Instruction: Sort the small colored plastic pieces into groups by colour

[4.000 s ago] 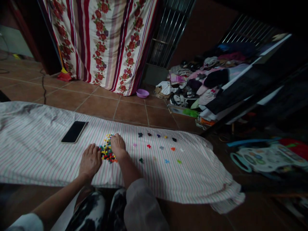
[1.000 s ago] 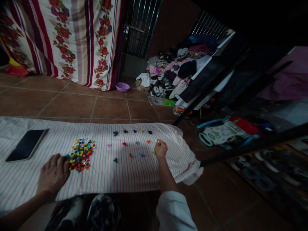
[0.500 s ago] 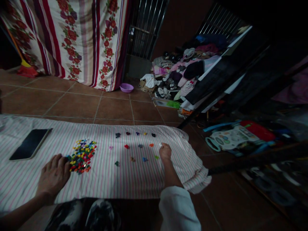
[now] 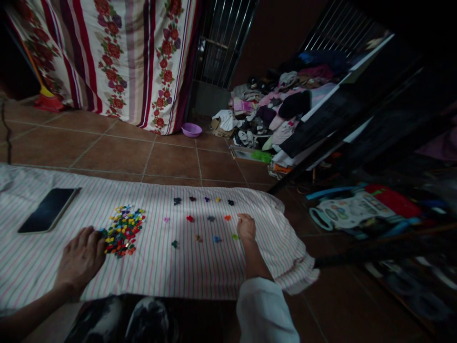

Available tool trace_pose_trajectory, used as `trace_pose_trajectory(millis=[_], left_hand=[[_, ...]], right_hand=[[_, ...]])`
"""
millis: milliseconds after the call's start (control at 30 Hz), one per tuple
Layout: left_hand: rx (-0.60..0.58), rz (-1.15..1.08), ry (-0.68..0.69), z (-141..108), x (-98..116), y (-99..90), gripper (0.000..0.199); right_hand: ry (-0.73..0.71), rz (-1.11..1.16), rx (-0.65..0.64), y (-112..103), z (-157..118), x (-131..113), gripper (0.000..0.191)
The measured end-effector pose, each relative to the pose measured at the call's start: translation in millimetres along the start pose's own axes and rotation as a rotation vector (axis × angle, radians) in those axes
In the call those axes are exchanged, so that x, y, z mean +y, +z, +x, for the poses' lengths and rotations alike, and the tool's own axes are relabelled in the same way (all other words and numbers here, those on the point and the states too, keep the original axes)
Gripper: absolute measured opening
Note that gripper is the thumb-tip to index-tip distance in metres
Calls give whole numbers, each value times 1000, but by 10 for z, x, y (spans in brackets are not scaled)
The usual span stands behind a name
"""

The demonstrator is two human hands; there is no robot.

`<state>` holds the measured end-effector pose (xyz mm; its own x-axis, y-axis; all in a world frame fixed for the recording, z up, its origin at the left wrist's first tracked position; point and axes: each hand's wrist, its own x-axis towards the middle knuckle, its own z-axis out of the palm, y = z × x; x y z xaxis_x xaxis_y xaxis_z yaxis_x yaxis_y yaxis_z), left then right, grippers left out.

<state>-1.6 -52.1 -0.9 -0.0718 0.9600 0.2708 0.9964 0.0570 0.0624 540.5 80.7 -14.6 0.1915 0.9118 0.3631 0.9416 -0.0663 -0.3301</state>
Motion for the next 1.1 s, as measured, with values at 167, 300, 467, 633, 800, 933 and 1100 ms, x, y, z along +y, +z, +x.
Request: trace_pose_trajectory(millis=[167, 300, 467, 633, 800, 933, 1100], left_hand=[[-4, -25, -6, -1, -12, 18, 33], [8, -49, -22, 1, -4, 23, 37], [5, -58, -42, 7, 10, 1, 42], [-6, -97, -54, 13, 20, -27, 41], [12, -123, -76, 16, 34, -41, 41], [18, -115, -73, 18, 43, -55, 40], [5, -90, -50, 19, 42, -77, 38]], right_hand=[[-1, -5, 7, 1, -8, -7, 36], [8, 49, 28, -9, -7, -22, 36], [73, 123, 32, -44, 38, -46, 34], [184, 122, 39, -53, 23, -48, 39], [302, 166, 62, -119, -29, -45, 39], [310, 174, 66, -199, -43, -126, 40], [244, 205, 74, -209, -103, -468, 42]])
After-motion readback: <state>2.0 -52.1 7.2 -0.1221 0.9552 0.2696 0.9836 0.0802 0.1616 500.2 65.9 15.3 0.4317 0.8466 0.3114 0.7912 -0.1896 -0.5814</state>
